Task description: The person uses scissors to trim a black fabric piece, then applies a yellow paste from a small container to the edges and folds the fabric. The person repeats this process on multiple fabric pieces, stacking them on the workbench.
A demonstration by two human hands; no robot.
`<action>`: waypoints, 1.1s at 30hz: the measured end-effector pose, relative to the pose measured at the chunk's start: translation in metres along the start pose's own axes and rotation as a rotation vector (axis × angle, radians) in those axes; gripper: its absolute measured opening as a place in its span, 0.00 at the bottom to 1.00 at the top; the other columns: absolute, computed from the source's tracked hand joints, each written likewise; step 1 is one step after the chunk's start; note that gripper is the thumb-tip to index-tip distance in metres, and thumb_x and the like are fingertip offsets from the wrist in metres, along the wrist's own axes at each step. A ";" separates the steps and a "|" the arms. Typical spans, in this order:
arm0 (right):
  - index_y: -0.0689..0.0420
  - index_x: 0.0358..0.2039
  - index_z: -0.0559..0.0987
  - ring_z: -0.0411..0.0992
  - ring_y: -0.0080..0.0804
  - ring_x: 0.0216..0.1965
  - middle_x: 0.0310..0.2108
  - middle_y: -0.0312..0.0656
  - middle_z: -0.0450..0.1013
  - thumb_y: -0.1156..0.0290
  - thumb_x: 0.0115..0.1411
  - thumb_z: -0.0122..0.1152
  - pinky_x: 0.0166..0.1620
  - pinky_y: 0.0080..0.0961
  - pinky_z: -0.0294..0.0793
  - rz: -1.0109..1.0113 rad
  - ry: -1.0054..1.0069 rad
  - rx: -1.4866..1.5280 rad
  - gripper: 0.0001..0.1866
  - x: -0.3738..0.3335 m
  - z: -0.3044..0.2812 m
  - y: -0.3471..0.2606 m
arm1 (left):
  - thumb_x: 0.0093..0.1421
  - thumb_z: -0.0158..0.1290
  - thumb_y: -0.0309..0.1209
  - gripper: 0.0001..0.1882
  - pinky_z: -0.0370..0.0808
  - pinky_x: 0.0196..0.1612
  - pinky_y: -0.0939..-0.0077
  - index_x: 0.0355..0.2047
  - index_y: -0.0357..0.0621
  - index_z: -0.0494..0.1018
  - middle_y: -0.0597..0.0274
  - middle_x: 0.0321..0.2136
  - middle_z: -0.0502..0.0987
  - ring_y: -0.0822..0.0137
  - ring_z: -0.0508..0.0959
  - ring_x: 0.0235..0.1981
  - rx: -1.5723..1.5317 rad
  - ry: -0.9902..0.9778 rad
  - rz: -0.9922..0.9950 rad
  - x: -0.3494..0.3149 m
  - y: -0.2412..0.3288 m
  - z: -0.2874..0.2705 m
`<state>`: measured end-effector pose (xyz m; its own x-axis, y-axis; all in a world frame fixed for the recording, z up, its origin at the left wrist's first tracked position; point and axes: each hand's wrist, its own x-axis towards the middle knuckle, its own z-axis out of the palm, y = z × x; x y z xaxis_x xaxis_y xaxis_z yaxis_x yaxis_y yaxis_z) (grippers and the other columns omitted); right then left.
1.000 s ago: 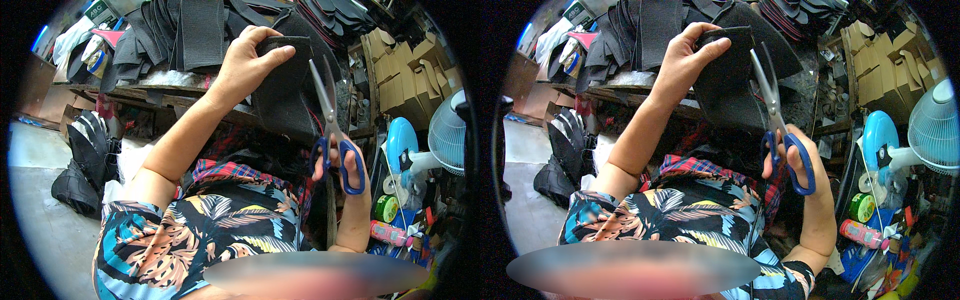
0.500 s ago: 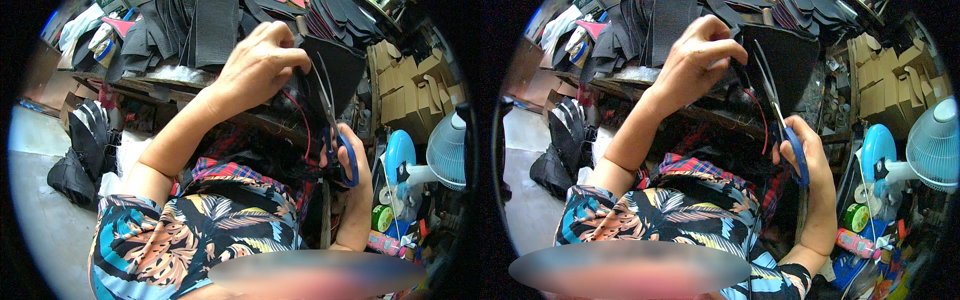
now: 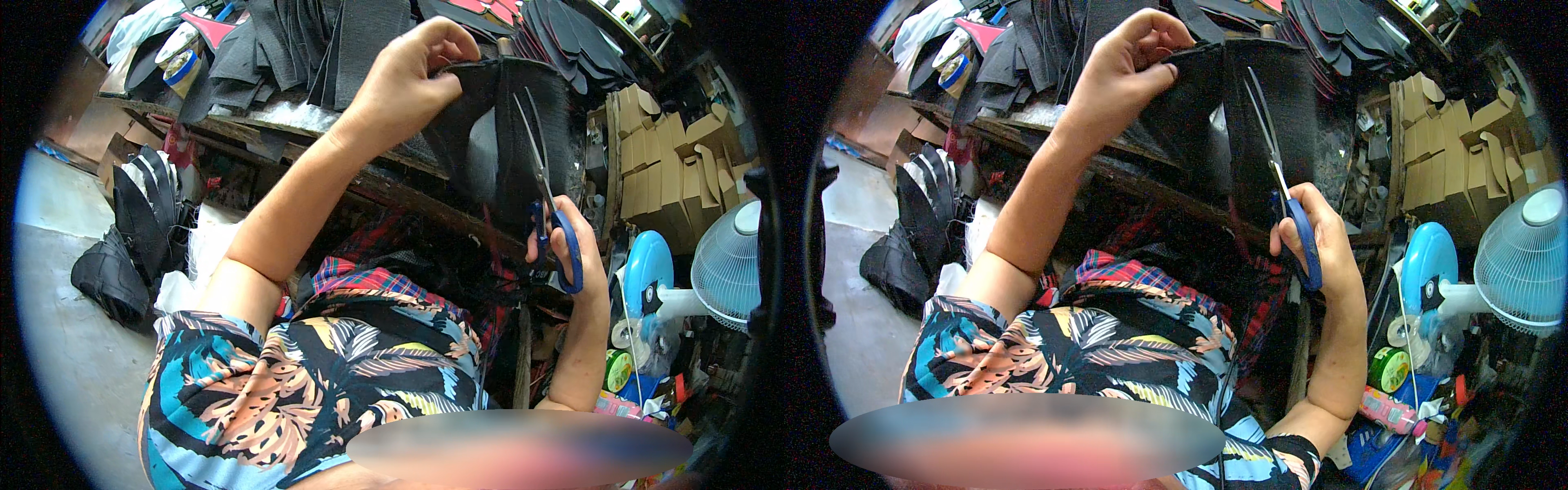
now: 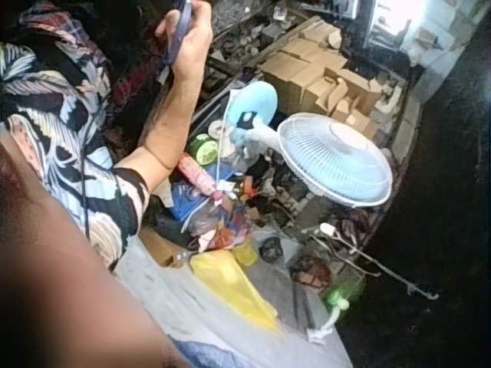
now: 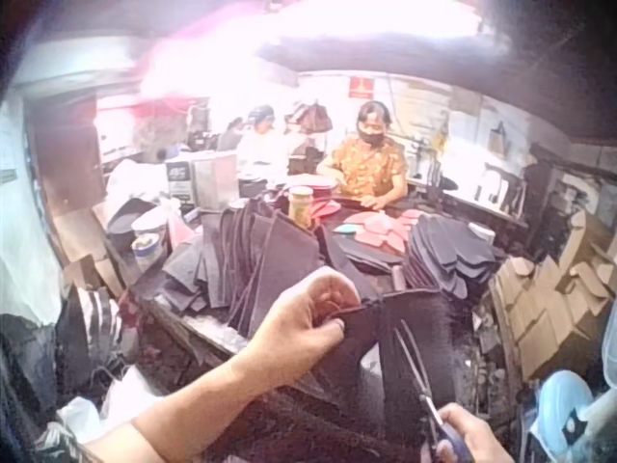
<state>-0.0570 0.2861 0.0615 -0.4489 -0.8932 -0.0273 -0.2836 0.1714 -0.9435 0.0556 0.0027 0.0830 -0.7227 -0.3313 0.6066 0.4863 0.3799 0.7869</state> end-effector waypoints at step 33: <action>0.67 0.54 0.66 0.74 0.27 0.27 0.32 0.41 0.71 0.23 0.50 0.57 0.34 0.23 0.71 0.004 -0.230 0.237 0.55 0.001 -0.009 -0.035 | 0.59 0.55 0.25 0.23 0.72 0.41 0.82 0.55 0.38 0.70 0.68 0.30 0.74 0.78 0.74 0.34 -0.198 -0.204 -0.042 0.014 0.004 -0.011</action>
<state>-0.0553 0.2830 0.0973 -0.2389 -0.9678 -0.0795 -0.0652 0.0977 -0.9931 0.0532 -0.0101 0.0954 -0.8185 -0.1547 0.5533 0.5258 0.1864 0.8299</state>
